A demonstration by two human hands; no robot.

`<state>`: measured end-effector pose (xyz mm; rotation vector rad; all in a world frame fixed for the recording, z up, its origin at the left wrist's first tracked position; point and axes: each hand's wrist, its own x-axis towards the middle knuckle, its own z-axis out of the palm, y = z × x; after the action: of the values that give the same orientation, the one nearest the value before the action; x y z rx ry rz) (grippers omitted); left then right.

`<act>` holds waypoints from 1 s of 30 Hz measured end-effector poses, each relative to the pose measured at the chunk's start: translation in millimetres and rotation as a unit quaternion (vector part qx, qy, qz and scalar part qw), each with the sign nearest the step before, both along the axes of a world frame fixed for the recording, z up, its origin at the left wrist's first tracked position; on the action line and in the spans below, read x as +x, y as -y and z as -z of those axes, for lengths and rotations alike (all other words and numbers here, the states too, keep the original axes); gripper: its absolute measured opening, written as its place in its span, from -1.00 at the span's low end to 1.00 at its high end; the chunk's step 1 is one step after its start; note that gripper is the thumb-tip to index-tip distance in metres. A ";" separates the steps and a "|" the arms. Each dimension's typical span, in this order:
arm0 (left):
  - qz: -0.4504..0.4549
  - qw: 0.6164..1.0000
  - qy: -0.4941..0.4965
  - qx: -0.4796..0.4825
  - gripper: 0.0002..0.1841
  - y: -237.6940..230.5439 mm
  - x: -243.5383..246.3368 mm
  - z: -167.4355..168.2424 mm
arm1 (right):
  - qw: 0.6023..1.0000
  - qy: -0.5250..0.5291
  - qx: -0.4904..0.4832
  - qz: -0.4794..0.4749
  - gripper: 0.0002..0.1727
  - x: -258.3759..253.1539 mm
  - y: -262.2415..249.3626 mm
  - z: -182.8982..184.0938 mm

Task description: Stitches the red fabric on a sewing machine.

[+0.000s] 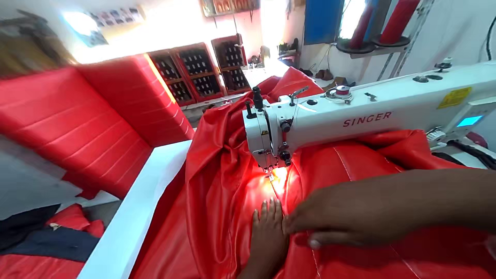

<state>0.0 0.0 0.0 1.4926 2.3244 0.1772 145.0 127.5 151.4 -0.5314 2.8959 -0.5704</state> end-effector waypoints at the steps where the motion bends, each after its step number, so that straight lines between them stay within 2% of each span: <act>1: 0.015 1.000 0.001 0.017 -0.33 6.8 -1.2 1.4 | 1.000 0.001 0.003 0.007 -0.68 -24.5 -6.9 21.5; 3: 0.030 0.998 -0.004 0.059 -0.35 10.5 -10.8 10.5 | 0.998 0.036 0.009 0.047 -0.63 -61.8 -15.5 58.5; 6: 0.049 0.995 0.028 0.081 -0.43 10.6 -33.5 17.9 | 0.982 0.082 0.019 0.169 -0.44 -86.8 -15.6 87.2; 10: 0.081 0.992 0.055 0.084 -0.41 13.0 -43.9 22.6 | 0.956 0.103 0.051 0.270 -0.38 -68.5 -21.3 133.1; 12: 0.086 0.986 0.065 0.124 -0.44 16.8 -45.5 26.0 | 0.952 0.091 0.042 0.288 -0.37 -51.5 -22.8 149.7; 15: 0.099 0.981 0.066 0.152 -0.36 19.2 -46.7 29.0 | 0.953 0.084 0.012 0.291 -0.38 -43.6 -28.9 150.9; 19: 0.105 0.984 0.041 0.136 -0.30 18.4 -43.8 28.0 | 0.953 0.086 0.009 0.290 -0.30 -49.2 -32.3 151.8; 30: 0.062 0.989 0.031 0.132 -0.38 -8.6 -61.8 27.0 | 0.952 0.050 0.004 0.302 -0.39 -71.5 -56.5 159.8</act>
<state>-61.8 8.6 -27.0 1.7246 2.2182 0.5081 73.4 183.9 -8.4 0.4024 2.9300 -0.6270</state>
